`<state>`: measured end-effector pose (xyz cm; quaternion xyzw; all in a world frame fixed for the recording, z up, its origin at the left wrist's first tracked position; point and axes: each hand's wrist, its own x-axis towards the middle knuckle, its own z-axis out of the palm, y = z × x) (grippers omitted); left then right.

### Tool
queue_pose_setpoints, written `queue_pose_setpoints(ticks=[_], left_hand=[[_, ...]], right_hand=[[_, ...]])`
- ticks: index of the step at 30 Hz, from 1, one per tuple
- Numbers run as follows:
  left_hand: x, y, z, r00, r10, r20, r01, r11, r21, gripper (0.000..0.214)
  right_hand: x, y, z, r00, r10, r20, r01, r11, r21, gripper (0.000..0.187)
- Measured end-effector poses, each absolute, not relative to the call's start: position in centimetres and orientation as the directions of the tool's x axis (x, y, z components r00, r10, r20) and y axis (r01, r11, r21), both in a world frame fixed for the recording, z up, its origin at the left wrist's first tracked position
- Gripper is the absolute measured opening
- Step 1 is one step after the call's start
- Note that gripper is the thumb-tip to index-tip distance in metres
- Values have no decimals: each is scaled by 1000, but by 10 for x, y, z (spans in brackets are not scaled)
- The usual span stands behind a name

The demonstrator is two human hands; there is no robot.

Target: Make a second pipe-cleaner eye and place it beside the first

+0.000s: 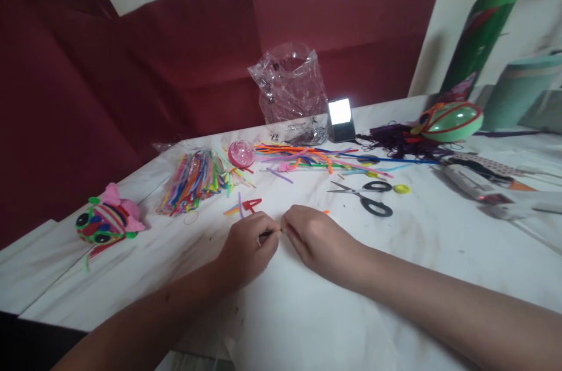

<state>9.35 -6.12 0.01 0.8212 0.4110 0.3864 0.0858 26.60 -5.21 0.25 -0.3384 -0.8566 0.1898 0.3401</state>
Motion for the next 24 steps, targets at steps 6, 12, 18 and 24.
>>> queue_pose_setpoints(ticks=[6, 12, 18, 24], left_hand=[[97, -63, 4, 182, 853, 489, 469, -513, 719, 11], [101, -66, -1, 99, 918, 385, 433, -388, 814, 11], [95, -61, -4, 297, 783, 547, 665, -580, 470, 12], [91, -56, -6, 457, 748, 481, 676, -644, 359, 11]], right_hand=[[257, -50, 3, -398, 883, 250, 234, 361, -903, 17], [254, -50, 2, -356, 896, 267, 196, 351, -916, 21], [262, -46, -2, -524, 688, 502, 465, 725, -508, 15], [261, -44, -9, -584, 645, 492, 526, 763, -375, 17]])
